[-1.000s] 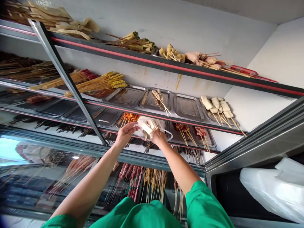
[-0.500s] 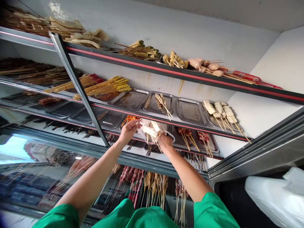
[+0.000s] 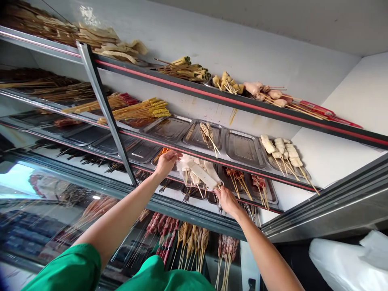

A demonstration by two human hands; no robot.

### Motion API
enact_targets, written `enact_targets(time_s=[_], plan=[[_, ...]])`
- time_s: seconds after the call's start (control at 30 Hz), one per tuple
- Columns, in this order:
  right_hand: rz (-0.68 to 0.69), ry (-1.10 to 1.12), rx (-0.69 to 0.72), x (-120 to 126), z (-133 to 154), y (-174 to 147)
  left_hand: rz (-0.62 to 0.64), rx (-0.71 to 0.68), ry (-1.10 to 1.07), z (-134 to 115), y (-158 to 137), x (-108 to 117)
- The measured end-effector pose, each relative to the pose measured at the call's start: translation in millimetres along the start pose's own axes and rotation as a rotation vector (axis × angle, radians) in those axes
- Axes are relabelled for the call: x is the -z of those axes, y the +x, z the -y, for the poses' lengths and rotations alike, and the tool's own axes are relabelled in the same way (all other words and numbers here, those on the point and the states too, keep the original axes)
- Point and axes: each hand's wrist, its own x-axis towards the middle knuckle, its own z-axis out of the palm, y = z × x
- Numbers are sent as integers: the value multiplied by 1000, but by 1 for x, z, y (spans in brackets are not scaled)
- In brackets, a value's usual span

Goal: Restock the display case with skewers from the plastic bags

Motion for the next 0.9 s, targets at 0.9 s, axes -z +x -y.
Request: enact_targets(time_s=[0.9], plan=[[464, 1288, -39, 131, 44, -60, 74, 65, -146, 3, -17, -4]])
